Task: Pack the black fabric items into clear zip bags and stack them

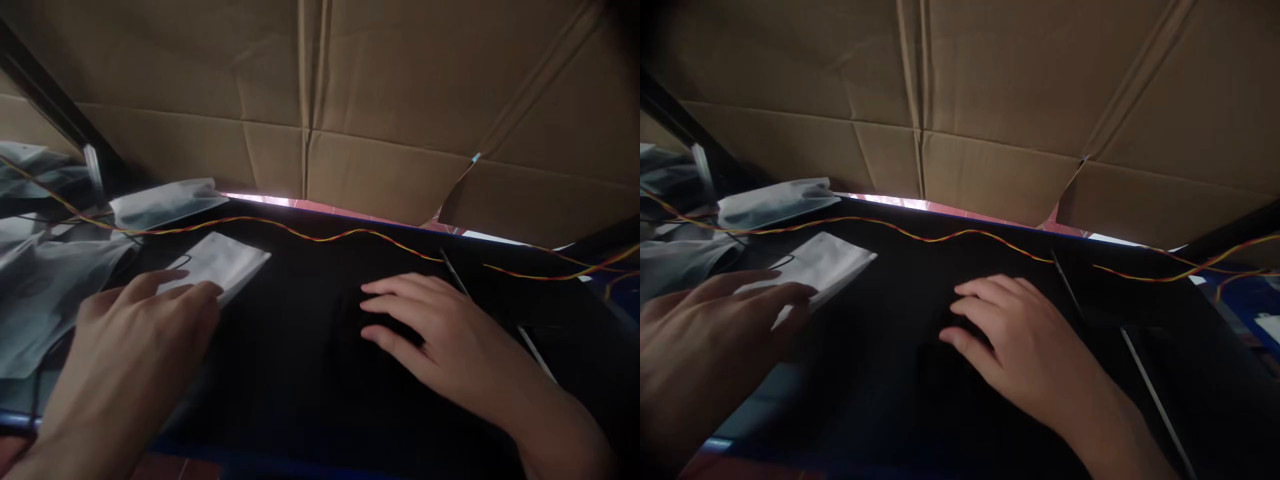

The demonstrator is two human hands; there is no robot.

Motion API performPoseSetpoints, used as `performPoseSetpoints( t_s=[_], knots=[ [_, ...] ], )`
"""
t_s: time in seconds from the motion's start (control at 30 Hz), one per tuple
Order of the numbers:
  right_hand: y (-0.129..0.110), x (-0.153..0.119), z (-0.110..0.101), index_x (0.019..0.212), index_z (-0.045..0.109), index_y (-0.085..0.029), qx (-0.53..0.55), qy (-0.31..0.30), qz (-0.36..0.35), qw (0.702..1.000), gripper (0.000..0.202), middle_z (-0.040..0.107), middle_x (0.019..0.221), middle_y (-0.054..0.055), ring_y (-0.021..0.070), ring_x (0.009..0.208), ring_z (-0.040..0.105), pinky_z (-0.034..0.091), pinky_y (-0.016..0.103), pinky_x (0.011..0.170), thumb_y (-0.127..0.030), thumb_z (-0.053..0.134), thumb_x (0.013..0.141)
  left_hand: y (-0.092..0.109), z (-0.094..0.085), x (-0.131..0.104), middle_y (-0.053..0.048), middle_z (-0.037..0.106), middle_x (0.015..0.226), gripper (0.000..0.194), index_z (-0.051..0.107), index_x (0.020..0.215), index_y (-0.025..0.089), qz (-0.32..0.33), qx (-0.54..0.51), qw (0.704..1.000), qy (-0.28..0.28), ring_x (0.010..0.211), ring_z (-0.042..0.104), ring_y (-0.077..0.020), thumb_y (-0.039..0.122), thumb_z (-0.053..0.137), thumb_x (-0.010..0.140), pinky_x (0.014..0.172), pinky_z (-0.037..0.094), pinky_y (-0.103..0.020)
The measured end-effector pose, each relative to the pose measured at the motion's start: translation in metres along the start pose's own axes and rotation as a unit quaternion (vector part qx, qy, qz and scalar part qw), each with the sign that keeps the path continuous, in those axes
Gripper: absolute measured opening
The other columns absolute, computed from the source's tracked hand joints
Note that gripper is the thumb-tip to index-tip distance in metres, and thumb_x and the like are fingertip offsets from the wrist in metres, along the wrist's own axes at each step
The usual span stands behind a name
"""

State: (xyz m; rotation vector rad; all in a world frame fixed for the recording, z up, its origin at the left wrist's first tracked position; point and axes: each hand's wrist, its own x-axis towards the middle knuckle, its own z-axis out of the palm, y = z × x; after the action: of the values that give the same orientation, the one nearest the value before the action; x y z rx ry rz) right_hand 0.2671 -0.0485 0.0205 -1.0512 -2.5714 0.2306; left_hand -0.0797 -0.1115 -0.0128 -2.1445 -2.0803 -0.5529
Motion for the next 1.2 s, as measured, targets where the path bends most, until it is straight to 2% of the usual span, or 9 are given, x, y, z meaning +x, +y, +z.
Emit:
performPoseSetpoints(
  t_s=[0.17,0.33,0.43,0.53,0.7,0.83,1.03,1.13,1.2],
  knots=[
    [0.007,0.025,0.023,0.135,0.073,-0.022,0.041,0.052,-0.104,0.992,0.028,0.076,0.140,0.006,0.0234,0.126,0.070,0.056,0.044,0.107,-0.022,0.064,0.109,0.057,-0.013,0.026,0.003,0.062,0.066,0.011,0.054,0.103,0.027,0.063,-0.011,0.996,-0.059,0.047,0.057,-0.0209,0.024,0.044,0.102,0.051,0.024,-0.031],
    [0.019,0.026,0.048,0.115,0.077,-0.021,-0.009,0.139,-0.118,0.983,0.015,0.080,0.117,0.008,0.0258,0.105,0.072,0.059,0.044,0.088,-0.017,0.065,0.107,0.098,-0.018,0.073,0.001,0.065,0.080,0.016,0.059,0.085,0.023,0.190,-0.154,0.964,-0.105,0.057,0.057,-0.0136,0.019,0.051,0.099,0.053,0.034,-0.027],
    [0.029,0.025,0.049,0.111,0.076,-0.018,0.026,0.167,-0.096,0.981,0.015,0.080,0.113,0.009,0.0244,0.104,0.072,0.061,0.043,0.092,-0.013,0.063,0.106,0.094,-0.008,0.099,-0.001,0.066,0.087,0.023,0.069,0.082,0.022,0.288,-0.200,0.923,-0.159,0.066,0.059,-0.0134,0.019,0.053,0.097,0.060,0.042,-0.028],
    [0.036,0.023,0.048,0.110,0.073,-0.019,0.086,0.146,-0.066,0.983,0.017,0.079,0.124,0.009,0.0226,0.119,0.073,0.058,0.047,0.111,-0.009,0.060,0.105,0.075,0.011,0.113,-0.001,0.062,0.080,0.026,0.068,0.078,0.021,0.385,-0.206,0.879,-0.191,0.066,0.057,-0.0153,0.022,0.052,0.100,0.063,0.043,-0.032],
    [0.038,0.021,0.045,0.103,0.072,-0.022,0.125,0.025,-0.073,0.989,0.023,0.080,0.126,0.005,0.0208,0.124,0.074,0.049,0.053,0.125,-0.004,0.058,0.102,0.047,0.030,0.118,0.000,0.048,0.068,0.026,0.050,0.072,0.024,0.436,-0.223,0.872,0.019,0.063,0.045,-0.0201,0.019,0.050,0.097,0.067,0.034,-0.039],
    [0.034,0.019,0.038,0.109,0.072,-0.024,0.155,-0.029,-0.051,0.986,0.026,0.078,0.134,0.002,0.0193,0.131,0.071,0.050,0.046,0.125,-0.004,0.058,0.102,0.042,0.031,0.115,0.001,0.040,0.070,0.021,0.041,0.074,0.026,0.433,-0.260,0.862,0.046,0.063,0.040,-0.0207,0.016,0.050,0.091,0.068,0.030,-0.040],
    [0.046,0.011,0.032,0.130,0.064,-0.028,0.128,0.146,0.124,0.973,0.029,0.064,0.145,0.011,0.0307,0.135,0.064,0.060,0.051,0.109,-0.033,0.071,0.102,0.045,0.039,0.109,0.000,0.043,0.070,0.022,0.047,0.073,0.025,0.451,-0.200,0.869,0.049,0.064,0.041,-0.0219,0.027,0.051,0.095,0.065,0.032,-0.042],
    [0.055,0.004,0.032,0.132,0.067,-0.028,0.066,0.021,0.206,0.976,0.055,0.061,0.146,0.013,0.0401,0.138,0.059,0.055,0.066,0.110,-0.062,0.081,0.090,0.046,0.038,0.112,0.000,0.045,0.069,0.026,0.048,0.071,0.024,0.448,-0.154,0.879,0.056,0.064,0.041,-0.0209,0.027,0.053,0.096,0.064,0.032,-0.042],
    [0.056,0.001,0.033,0.125,0.070,-0.030,0.076,-0.057,0.230,0.969,0.057,0.059,0.148,0.011,0.0418,0.137,0.058,0.056,0.068,0.109,-0.066,0.085,0.084,0.048,0.037,0.114,0.000,0.046,0.068,0.028,0.049,0.070,0.024,0.452,-0.132,0.881,0.054,0.064,0.041,-0.0200,0.026,0.055,0.097,0.064,0.033,-0.041]
  ],
)
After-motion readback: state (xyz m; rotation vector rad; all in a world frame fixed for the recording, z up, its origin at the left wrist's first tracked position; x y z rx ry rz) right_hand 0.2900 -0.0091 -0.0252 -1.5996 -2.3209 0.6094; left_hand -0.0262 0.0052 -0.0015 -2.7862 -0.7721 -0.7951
